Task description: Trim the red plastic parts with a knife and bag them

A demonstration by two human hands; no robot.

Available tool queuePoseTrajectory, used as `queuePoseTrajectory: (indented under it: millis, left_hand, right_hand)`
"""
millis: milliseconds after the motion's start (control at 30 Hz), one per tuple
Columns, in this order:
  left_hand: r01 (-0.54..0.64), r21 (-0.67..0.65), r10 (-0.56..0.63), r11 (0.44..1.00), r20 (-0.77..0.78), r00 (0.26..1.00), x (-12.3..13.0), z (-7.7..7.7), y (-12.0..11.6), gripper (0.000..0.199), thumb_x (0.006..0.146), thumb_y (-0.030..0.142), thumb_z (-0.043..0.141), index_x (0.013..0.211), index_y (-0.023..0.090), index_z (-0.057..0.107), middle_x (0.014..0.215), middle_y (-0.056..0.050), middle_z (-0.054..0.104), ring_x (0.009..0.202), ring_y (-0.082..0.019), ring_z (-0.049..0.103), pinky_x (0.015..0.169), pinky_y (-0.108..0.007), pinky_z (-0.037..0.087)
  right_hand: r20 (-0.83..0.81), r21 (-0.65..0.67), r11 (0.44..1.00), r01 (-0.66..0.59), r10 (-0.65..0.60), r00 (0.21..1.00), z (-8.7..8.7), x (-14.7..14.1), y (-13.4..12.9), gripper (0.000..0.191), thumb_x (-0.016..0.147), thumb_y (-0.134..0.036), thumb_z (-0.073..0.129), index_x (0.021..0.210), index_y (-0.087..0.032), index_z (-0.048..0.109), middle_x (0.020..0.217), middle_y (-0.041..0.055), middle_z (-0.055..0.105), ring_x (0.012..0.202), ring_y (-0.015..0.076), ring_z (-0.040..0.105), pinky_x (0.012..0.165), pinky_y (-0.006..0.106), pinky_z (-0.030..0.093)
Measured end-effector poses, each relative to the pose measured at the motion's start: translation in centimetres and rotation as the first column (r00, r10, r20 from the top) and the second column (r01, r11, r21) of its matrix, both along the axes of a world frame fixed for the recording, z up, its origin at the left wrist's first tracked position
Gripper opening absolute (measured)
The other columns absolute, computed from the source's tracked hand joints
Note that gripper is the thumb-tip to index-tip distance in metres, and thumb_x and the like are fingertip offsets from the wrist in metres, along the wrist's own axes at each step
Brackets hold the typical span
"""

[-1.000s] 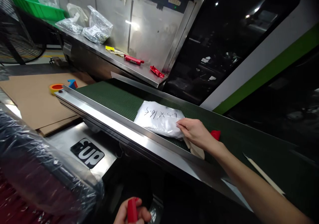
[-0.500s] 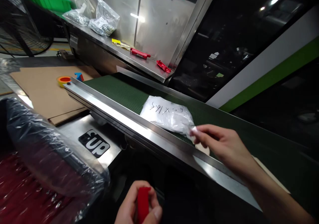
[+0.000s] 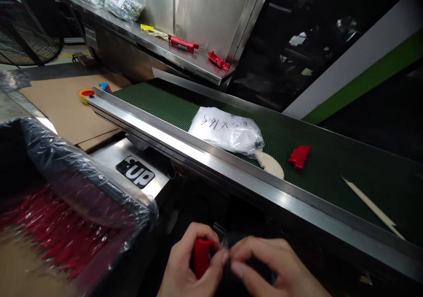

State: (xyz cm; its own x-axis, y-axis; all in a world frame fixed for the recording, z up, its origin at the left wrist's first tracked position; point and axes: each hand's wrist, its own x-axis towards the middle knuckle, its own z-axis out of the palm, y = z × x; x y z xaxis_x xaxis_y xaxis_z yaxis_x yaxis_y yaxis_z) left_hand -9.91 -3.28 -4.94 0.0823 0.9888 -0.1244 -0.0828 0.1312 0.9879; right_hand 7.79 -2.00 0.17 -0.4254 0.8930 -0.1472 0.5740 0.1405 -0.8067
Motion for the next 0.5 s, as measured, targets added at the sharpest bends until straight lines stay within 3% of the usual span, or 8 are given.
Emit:
queuePoseTrajectory:
  millis: [67, 133, 200, 300, 333, 400, 500]
  left_hand:
    - [0.05, 0.203, -0.023, 0.978, -0.133, 0.991, -0.1, -0.8, -0.2, 0.002, 0.088, 0.022, 0.055, 0.087, 0.023, 0.055, 0.08, 0.002, 0.057, 0.07, -0.011, 0.055, 0.065, -0.021, 0.043]
    - [0.104, 0.333, -0.005, 0.937, -0.285, 0.958, -0.1, -1.5, -0.2, 0.014, 0.087, 0.014, 0.05, 0.096, 0.024, 0.054, 0.086, 0.002, 0.058, 0.074, -0.011, 0.058, 0.068, -0.021, 0.045]
    - [0.09, 0.319, 0.051, 0.943, -0.407, 0.912, 0.0, -1.9, 0.1, 0.021, 0.085, 0.013, 0.052, 0.102, 0.025, 0.052, 0.087, 0.002, 0.059, 0.074, -0.011, 0.06, 0.068, -0.021, 0.047]
    - [0.024, 0.125, 0.034, 0.992, -0.444, 0.895, 0.4, -1.9, 0.6, 0.018, 0.083, 0.017, 0.057, 0.098, 0.024, 0.051, 0.079, 0.004, 0.06, 0.066, -0.011, 0.059, 0.063, -0.021, 0.047]
    - [0.018, 0.062, 0.01, 0.998, -0.424, 0.905, 0.5, -1.7, 0.8, 0.017, 0.083, 0.019, 0.057, 0.098, 0.024, 0.051, 0.078, 0.005, 0.06, 0.065, -0.012, 0.059, 0.062, -0.021, 0.047]
    - [0.014, -0.003, -0.014, 1.0, -0.386, 0.922, 0.6, -1.5, 0.8, 0.018, 0.084, 0.021, 0.058, 0.1, 0.025, 0.05, 0.079, 0.005, 0.061, 0.067, -0.012, 0.06, 0.063, -0.021, 0.048]
    - [0.09, 0.077, -0.05, 0.993, -0.418, 0.907, 0.7, -1.5, 0.2, 0.034, 0.082, 0.016, 0.057, 0.112, 0.027, 0.045, 0.086, 0.004, 0.062, 0.072, -0.013, 0.061, 0.066, -0.023, 0.048]
  right_hand:
    - [-0.025, 0.121, 0.991, 0.054, -0.051, 0.998, -0.4, -0.2, -0.3, 0.018, 0.093, -0.02, 0.049, 0.082, -0.022, 0.063, 0.077, -0.0016, 0.066, 0.067, 0.0101, 0.064, 0.062, 0.014, 0.052]
    - [-0.035, 0.292, 0.954, 0.075, -0.068, 0.997, -1.3, -0.5, -0.6, 0.019, 0.094, -0.016, 0.047, 0.081, -0.019, 0.06, 0.075, 0.0003, 0.064, 0.068, 0.0108, 0.063, 0.064, 0.018, 0.052]
    - [-0.003, 0.495, 0.867, 0.064, -0.071, 0.997, -2.5, -0.7, -1.1, 0.016, 0.091, -0.009, 0.049, 0.082, -0.017, 0.059, 0.074, 0.0014, 0.061, 0.068, 0.0116, 0.062, 0.067, 0.021, 0.052]
    - [0.138, 0.66, 0.752, 0.011, -0.135, 0.981, -3.9, -0.6, -1.7, 0.012, 0.089, -0.005, 0.053, 0.09, -0.015, 0.059, 0.078, 0.0031, 0.06, 0.072, 0.0136, 0.061, 0.069, 0.025, 0.05]
    - [0.188, 0.656, 0.755, -0.008, -0.153, 0.97, -4.0, -0.5, -1.9, 0.012, 0.089, -0.006, 0.052, 0.093, -0.015, 0.059, 0.081, 0.0039, 0.06, 0.075, 0.0147, 0.061, 0.07, 0.027, 0.05]
    - [0.226, 0.573, 0.819, -0.009, -0.148, 0.963, -3.8, -0.3, -2.0, 0.01, 0.092, -0.009, 0.05, 0.096, -0.016, 0.057, 0.085, 0.0041, 0.059, 0.078, 0.0154, 0.06, 0.07, 0.029, 0.049]
    - [0.152, 0.418, 0.908, 0.017, -0.088, 0.984, -2.6, -0.3, -1.9, 0.017, 0.095, -0.02, 0.052, 0.112, -0.018, 0.055, 0.096, 0.0044, 0.058, 0.083, 0.0151, 0.058, 0.07, 0.029, 0.049]
